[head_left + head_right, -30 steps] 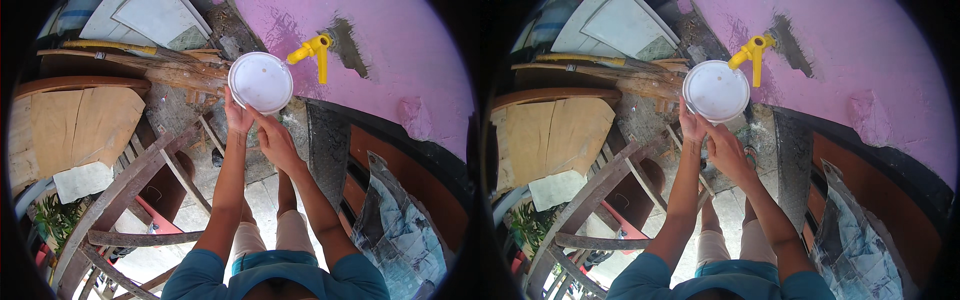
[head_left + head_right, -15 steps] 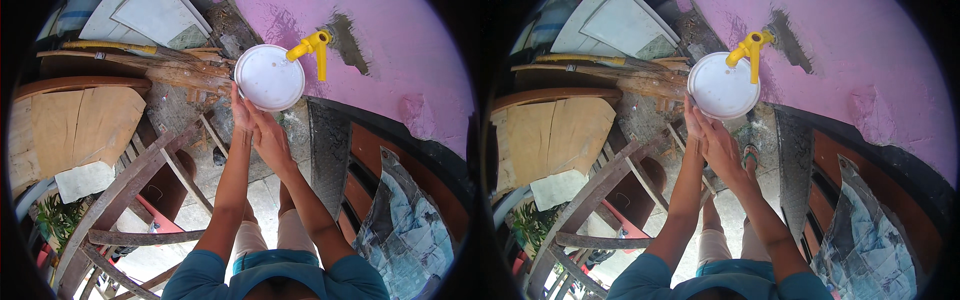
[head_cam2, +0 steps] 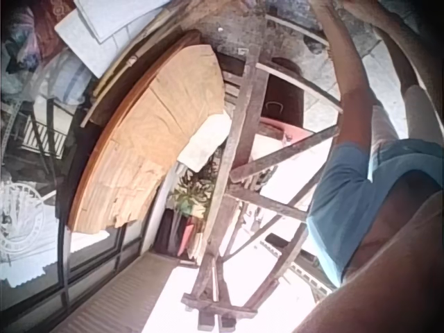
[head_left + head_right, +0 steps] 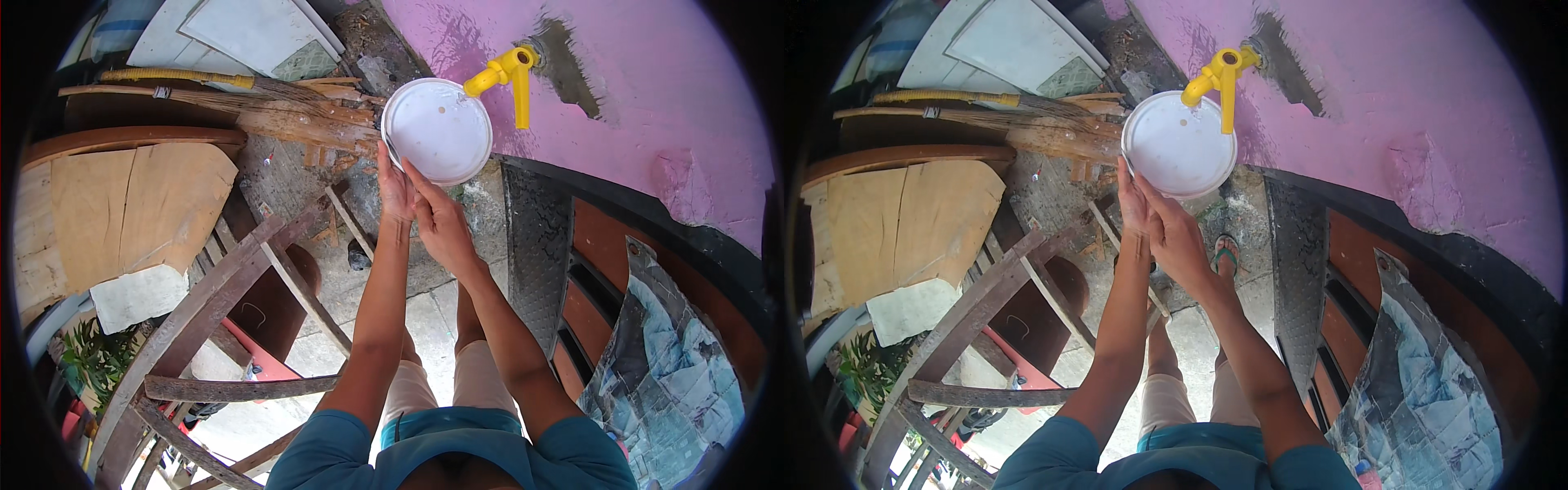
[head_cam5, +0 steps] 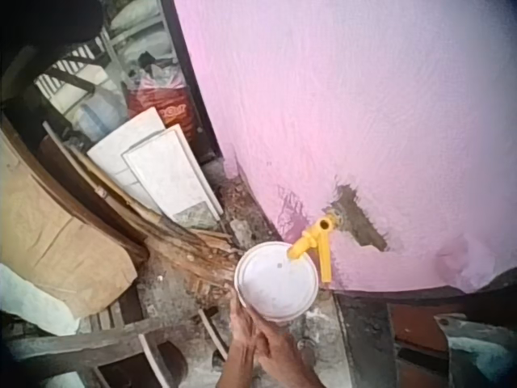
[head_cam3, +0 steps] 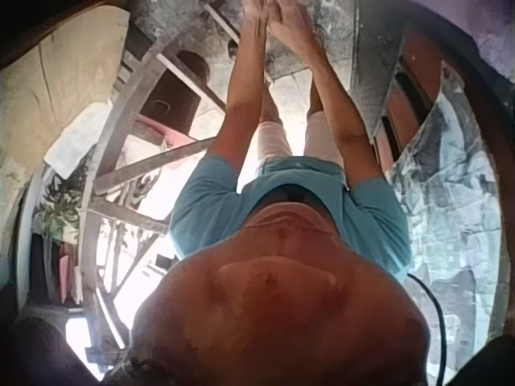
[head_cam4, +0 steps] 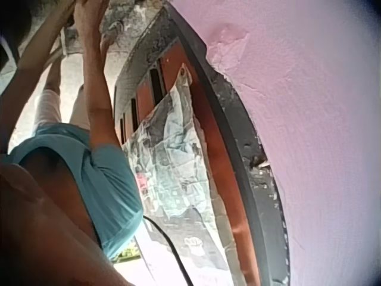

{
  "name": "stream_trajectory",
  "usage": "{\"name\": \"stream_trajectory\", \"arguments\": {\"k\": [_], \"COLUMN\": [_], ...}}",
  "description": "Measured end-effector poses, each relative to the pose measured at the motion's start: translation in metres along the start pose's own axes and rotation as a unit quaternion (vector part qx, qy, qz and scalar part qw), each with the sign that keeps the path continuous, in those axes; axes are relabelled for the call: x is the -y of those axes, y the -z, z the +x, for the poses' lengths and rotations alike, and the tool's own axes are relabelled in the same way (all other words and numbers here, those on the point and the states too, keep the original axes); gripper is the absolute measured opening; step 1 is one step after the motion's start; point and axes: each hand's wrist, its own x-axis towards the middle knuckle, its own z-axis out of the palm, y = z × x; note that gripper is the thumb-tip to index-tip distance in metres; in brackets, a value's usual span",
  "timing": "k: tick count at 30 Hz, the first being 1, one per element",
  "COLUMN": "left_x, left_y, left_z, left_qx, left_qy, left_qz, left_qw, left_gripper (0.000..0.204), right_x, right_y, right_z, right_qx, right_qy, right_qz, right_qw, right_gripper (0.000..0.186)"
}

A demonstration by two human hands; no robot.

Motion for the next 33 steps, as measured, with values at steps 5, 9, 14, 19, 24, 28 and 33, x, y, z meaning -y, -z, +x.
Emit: {"name": "stream_trajectory", "arguments": {"k": [5, 9, 14, 19, 24, 28, 33], "left_x": [-0.004, -0.003, 0.005, -0.001, -0.001, -0.006, 0.002], "left_y": [-0.007, 0.018, 0.000, 0.007, 0.005, 0.005, 0.007], "left_z": [-0.005, 0.000, -0.015, -0.014, -0.015, -0.015, -0.019], "left_qx": [-0.006, 0.239, 0.008, 0.012, -0.054, -0.065, -0.066], "left_qy": [0.011, 0.092, 0.022, 0.025, 0.027, 0.068, 0.034], "left_qz": [-0.036, -0.202, 0.017, -0.028, 0.026, 0.026, 0.163], "left_qw": [0.999, 0.945, 1.000, 0.999, 0.998, 0.995, 0.984], "left_gripper": [0.055, 0.066, 0.059, 0.059, 0.060, 0.055, 0.059], "right_x": [0.024, 0.023, 0.017, 0.013, 0.015, 0.018, 0.021], "right_y": [0.010, 0.006, 0.009, 0.005, -0.001, -0.008, -0.015], "right_z": [-0.015, -0.009, 0.017, 0.007, -0.003, 0.004, 0.018], "right_qx": [0.044, 0.035, 0.022, 0.041, 0.006, 0.011, -0.033], "right_qy": [-0.003, 0.006, -0.023, -0.059, -0.025, -0.065, -0.152], "right_qz": [-0.165, -0.169, -0.149, 0.010, -0.008, 0.002, 0.239], "right_qw": [0.985, 0.985, 0.988, 0.997, 1.000, 0.998, 0.958], "right_gripper": [0.059, 0.057, 0.053, 0.053, 0.054, 0.054, 0.055]}}
